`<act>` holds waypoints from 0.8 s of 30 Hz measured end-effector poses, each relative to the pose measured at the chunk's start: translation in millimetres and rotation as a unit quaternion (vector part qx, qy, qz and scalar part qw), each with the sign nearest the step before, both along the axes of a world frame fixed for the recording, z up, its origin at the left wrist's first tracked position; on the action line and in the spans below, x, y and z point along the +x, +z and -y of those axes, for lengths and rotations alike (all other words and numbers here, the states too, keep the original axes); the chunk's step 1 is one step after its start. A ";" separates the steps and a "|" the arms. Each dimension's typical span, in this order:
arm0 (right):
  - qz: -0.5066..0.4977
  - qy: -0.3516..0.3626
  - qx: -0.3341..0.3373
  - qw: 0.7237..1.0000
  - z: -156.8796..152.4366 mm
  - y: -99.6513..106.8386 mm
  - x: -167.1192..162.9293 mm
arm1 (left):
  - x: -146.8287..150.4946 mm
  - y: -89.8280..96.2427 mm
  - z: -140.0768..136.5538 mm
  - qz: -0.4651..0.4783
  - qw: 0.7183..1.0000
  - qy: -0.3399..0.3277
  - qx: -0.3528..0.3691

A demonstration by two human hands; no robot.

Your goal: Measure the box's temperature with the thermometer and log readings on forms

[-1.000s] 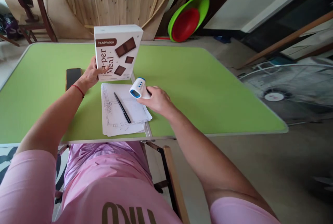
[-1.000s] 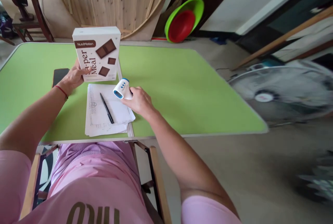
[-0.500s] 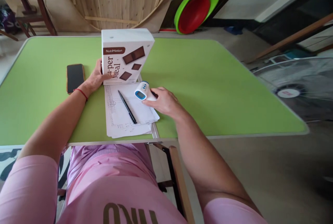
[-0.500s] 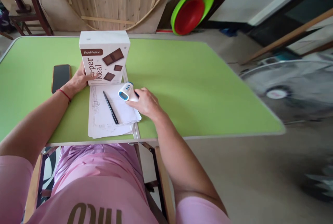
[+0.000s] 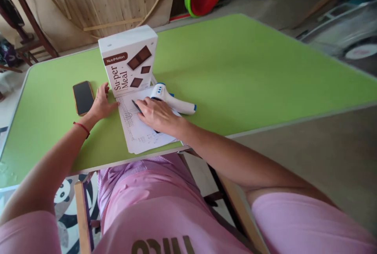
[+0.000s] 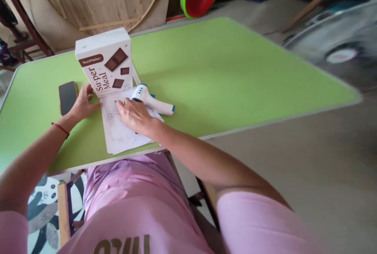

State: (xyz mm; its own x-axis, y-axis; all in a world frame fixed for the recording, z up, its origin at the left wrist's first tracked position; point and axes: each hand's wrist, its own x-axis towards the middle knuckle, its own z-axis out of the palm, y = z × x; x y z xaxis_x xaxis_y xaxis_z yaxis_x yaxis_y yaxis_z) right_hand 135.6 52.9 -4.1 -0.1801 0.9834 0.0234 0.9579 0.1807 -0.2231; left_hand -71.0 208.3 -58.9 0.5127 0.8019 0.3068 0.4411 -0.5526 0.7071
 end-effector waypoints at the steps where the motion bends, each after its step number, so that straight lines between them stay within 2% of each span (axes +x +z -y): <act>1: 0.006 0.001 -0.008 1.000 -2.8 -0.5 -0.9 | -2.7 2.2 5.4 -0.018 1.000 0.005 0.005; 3: -0.027 0.013 -0.006 1.000 -9.0 -4.0 4.2 | -6.1 7.2 15.5 -0.049 0.999 0.017 0.017; 6: -0.174 0.044 0.026 0.983 -15.4 -12.8 21.0 | -7.6 14.5 29.6 -0.098 0.994 0.001 0.052; 8: -0.308 0.063 0.047 0.948 -14.4 -17.9 30.3 | -7.3 18.5 38.2 -0.130 0.988 -0.030 0.073; 10: -0.432 0.081 0.051 0.897 -7.8 -20.8 33.7 | -6.1 22.1 45.7 -0.154 0.983 -0.057 0.082; 12: -0.519 0.090 0.035 0.849 3.4 -21.7 30.9 | -3.8 25.8 52.0 -0.168 0.980 -0.074 0.081; 13: -0.541 0.088 0.020 0.836 9.6 -21.5 27.7 | -2.4 27.9 54.9 -0.175 0.978 -0.081 0.078; 17: -0.564 0.051 -0.014 0.824 28.8 -20.0 12.3 | 4.2 37.6 68.1 -0.241 0.965 -0.097 0.040; 21: -0.594 -0.029 -0.024 0.803 32.4 -18.5 4.1 | 8.0 46.3 80.3 -0.312 0.945 -0.101 0.010; 24: -0.560 -0.040 -0.024 0.827 32.7 -15.9 2.0 | 8.6 49.5 83.5 -0.319 0.942 -0.105 0.003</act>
